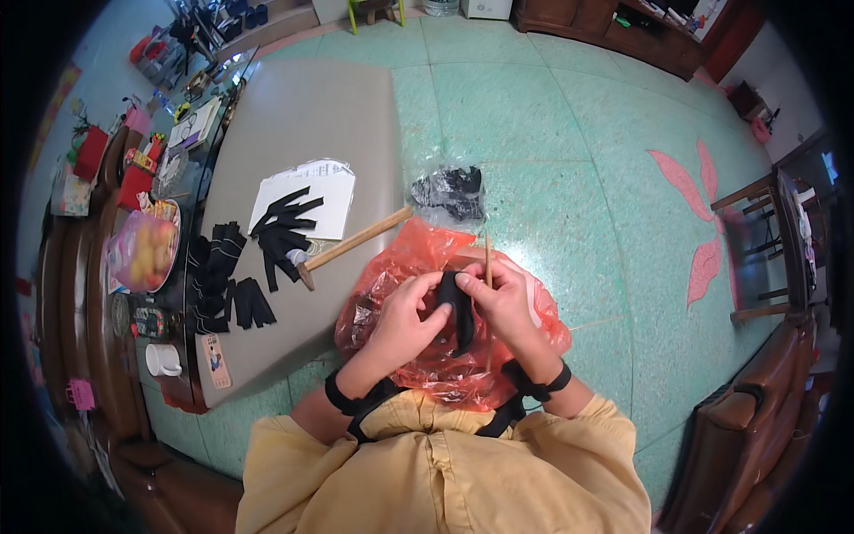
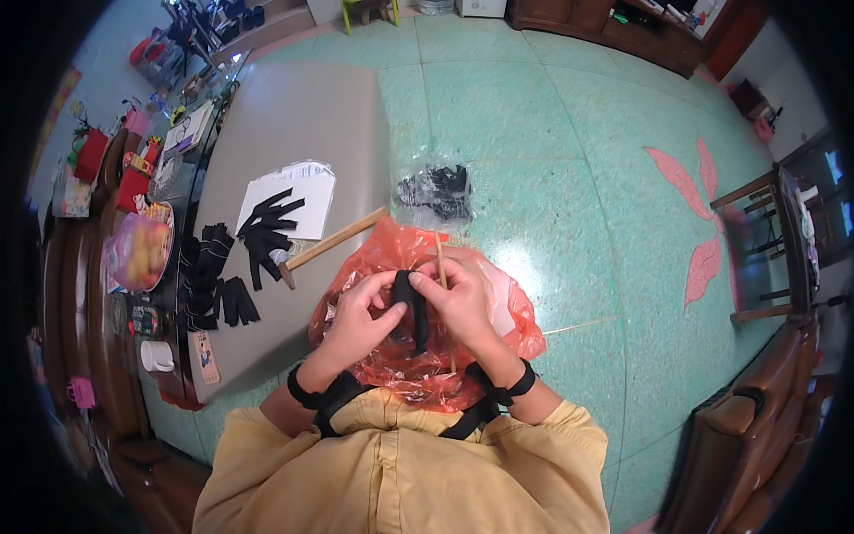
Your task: The person uses a small wooden stick to apply a substance to the edges of black rubber components and then presses them together by hand.
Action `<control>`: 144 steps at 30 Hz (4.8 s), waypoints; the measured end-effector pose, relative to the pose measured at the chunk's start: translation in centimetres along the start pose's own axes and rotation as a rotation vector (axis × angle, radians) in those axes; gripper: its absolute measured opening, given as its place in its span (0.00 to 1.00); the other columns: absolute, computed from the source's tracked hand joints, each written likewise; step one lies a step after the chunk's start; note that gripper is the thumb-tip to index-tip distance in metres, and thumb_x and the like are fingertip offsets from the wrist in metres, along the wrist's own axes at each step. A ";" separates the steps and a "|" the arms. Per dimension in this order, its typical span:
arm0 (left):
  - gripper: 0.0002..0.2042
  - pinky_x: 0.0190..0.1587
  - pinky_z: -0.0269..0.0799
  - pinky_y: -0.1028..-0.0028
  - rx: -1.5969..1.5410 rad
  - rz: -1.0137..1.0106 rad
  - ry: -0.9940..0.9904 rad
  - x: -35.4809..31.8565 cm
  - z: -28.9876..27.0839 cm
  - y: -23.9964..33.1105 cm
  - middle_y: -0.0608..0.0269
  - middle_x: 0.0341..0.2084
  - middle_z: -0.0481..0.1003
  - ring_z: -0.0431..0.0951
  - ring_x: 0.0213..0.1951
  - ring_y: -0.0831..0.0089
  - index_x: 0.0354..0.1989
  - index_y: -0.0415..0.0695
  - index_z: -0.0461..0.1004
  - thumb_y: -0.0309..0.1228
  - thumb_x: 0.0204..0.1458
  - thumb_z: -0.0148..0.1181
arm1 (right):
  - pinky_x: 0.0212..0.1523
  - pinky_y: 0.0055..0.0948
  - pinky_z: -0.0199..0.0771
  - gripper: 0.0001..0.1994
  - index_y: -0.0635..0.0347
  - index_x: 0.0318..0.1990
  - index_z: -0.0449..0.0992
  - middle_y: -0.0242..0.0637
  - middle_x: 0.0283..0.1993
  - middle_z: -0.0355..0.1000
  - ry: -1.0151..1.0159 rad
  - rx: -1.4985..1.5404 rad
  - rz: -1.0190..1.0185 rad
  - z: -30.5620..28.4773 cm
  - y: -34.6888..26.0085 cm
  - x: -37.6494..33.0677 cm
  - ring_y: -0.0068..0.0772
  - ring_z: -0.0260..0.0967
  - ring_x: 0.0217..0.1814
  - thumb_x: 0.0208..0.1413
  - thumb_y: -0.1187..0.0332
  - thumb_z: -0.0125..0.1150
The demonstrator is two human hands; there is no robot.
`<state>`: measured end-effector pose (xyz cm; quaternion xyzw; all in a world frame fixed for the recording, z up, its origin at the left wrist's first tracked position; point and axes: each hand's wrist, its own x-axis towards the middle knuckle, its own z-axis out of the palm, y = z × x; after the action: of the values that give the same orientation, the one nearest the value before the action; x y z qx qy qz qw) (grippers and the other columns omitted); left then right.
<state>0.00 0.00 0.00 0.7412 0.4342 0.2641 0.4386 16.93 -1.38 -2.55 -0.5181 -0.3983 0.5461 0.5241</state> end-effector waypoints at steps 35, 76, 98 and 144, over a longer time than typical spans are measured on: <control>0.15 0.49 0.68 0.67 0.127 0.313 0.112 -0.1 -1.6 0.2 0.53 0.40 0.74 0.72 0.46 0.60 0.42 0.38 0.74 0.16 0.44 0.50 | 0.39 0.19 0.67 0.08 0.68 0.37 0.76 0.28 0.32 0.72 -0.024 0.016 -0.110 0.2 0.9 -0.9 0.16 0.66 0.36 0.54 0.71 0.59; 0.08 0.40 0.69 0.75 0.085 0.187 -0.017 0.4 -3.9 1.1 0.61 0.33 0.73 0.72 0.36 0.72 0.36 0.37 0.73 0.16 0.46 0.56 | 0.26 0.24 0.64 0.07 0.66 0.32 0.74 0.41 0.23 0.70 -0.244 -0.399 -0.333 -1.3 -2.5 -1.3 0.23 0.65 0.24 0.51 0.70 0.61; 0.10 0.47 0.70 0.76 -0.768 0.064 0.007 -0.8 -2.1 1.5 0.56 0.41 0.69 0.72 0.42 0.76 0.41 0.34 0.65 0.14 0.50 0.52 | 0.23 0.35 0.67 0.06 0.64 0.31 0.71 0.45 0.25 0.70 -0.194 -0.478 -0.585 0.4 -2.6 -2.1 0.45 0.69 0.23 0.45 0.73 0.58; 0.03 0.29 0.64 0.86 -0.428 -0.276 0.249 -1.0 -1.8 -1.8 0.71 0.26 0.71 0.69 0.27 0.87 0.32 0.36 0.72 0.23 0.53 0.54 | 0.29 0.22 0.65 0.11 0.66 0.36 0.75 0.32 0.24 0.69 -0.128 -0.347 -0.202 -0.4 -0.6 0.9 0.19 0.64 0.27 0.51 0.66 0.62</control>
<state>-2.59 0.35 -0.70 0.5273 0.5160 0.3767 0.5601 17.50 -0.47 -2.17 -0.5223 -0.5690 0.4456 0.4527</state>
